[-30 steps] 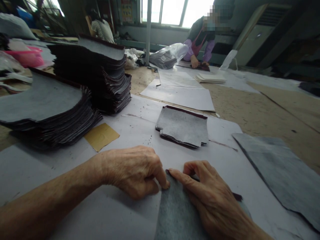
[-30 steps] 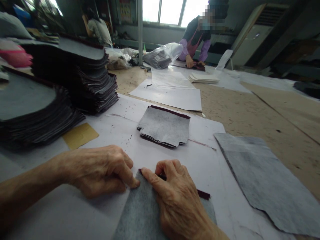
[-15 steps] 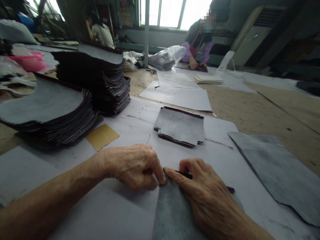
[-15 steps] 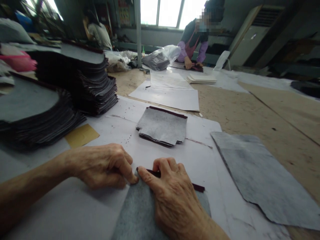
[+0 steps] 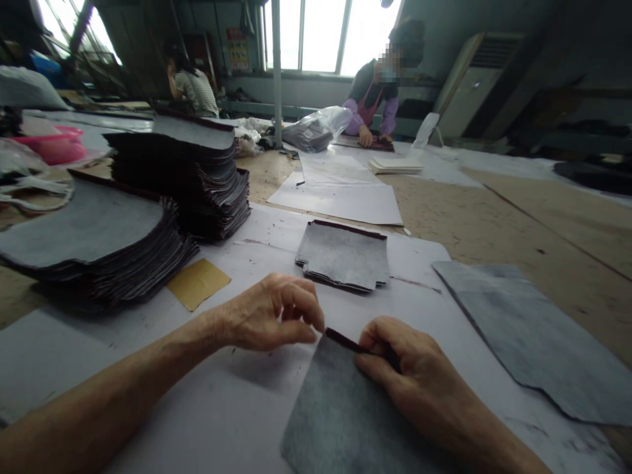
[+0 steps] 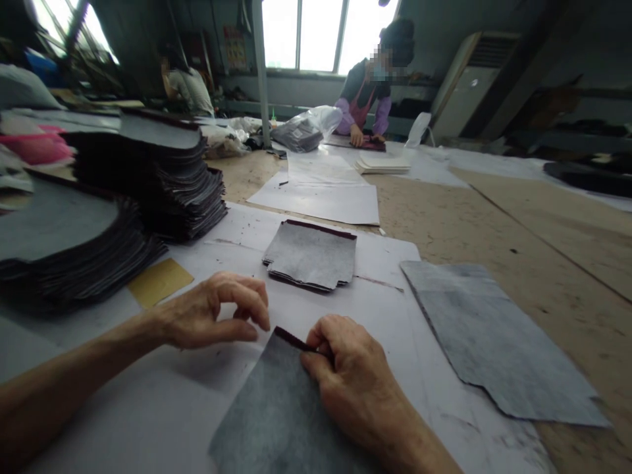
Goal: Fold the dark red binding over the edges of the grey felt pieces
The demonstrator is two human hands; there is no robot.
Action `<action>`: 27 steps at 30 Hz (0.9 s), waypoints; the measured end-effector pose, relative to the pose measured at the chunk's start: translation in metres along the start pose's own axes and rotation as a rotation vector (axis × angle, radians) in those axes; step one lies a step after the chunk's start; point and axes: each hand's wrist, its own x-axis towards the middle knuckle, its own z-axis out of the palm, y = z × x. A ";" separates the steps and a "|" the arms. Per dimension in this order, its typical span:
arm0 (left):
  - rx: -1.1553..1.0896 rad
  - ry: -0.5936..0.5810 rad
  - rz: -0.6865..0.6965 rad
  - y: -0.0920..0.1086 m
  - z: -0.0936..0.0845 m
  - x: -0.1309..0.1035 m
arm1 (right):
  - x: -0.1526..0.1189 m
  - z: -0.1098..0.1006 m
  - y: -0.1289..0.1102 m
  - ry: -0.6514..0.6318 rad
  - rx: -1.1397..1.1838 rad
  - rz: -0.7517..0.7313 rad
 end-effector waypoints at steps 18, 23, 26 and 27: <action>-0.094 0.207 -0.115 0.003 0.030 0.011 | 0.000 -0.003 -0.009 -0.044 0.268 0.117; 0.084 0.257 0.147 0.011 0.040 0.008 | -0.003 0.011 0.000 0.061 0.177 -0.145; 0.046 0.234 0.027 0.013 0.042 0.004 | -0.006 0.024 0.014 0.230 -0.040 -0.361; 0.021 0.225 -0.029 0.012 0.042 0.003 | -0.006 0.028 0.018 0.279 -0.096 -0.406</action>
